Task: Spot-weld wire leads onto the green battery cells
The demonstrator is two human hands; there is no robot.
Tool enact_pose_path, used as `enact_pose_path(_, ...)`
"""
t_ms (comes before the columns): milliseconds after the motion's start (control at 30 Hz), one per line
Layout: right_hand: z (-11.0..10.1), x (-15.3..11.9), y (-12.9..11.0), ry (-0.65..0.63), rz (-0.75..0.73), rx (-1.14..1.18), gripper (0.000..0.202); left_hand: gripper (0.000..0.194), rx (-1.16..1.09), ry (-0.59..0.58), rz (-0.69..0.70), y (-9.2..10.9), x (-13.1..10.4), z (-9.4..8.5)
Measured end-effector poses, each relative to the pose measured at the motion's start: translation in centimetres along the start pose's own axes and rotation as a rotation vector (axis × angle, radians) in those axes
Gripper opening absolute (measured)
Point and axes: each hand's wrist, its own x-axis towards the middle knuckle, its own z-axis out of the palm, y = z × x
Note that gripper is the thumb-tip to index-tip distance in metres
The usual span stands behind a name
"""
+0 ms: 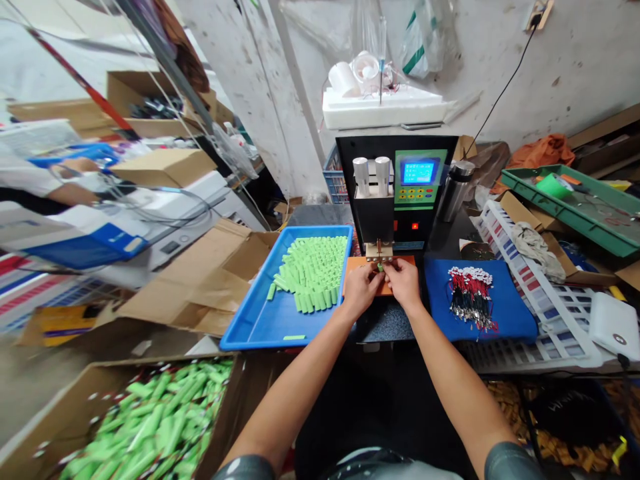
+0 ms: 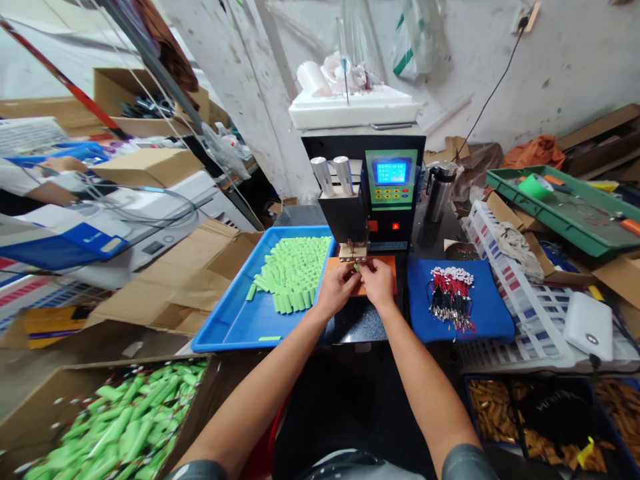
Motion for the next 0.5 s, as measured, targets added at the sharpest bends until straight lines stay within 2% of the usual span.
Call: enact_pose_path(500,0.06,-0.05,0.08,-0.005,0.003,0.022,0.029,0.013,0.000,0.009,-0.002,-0.15,-0.08,0.12)
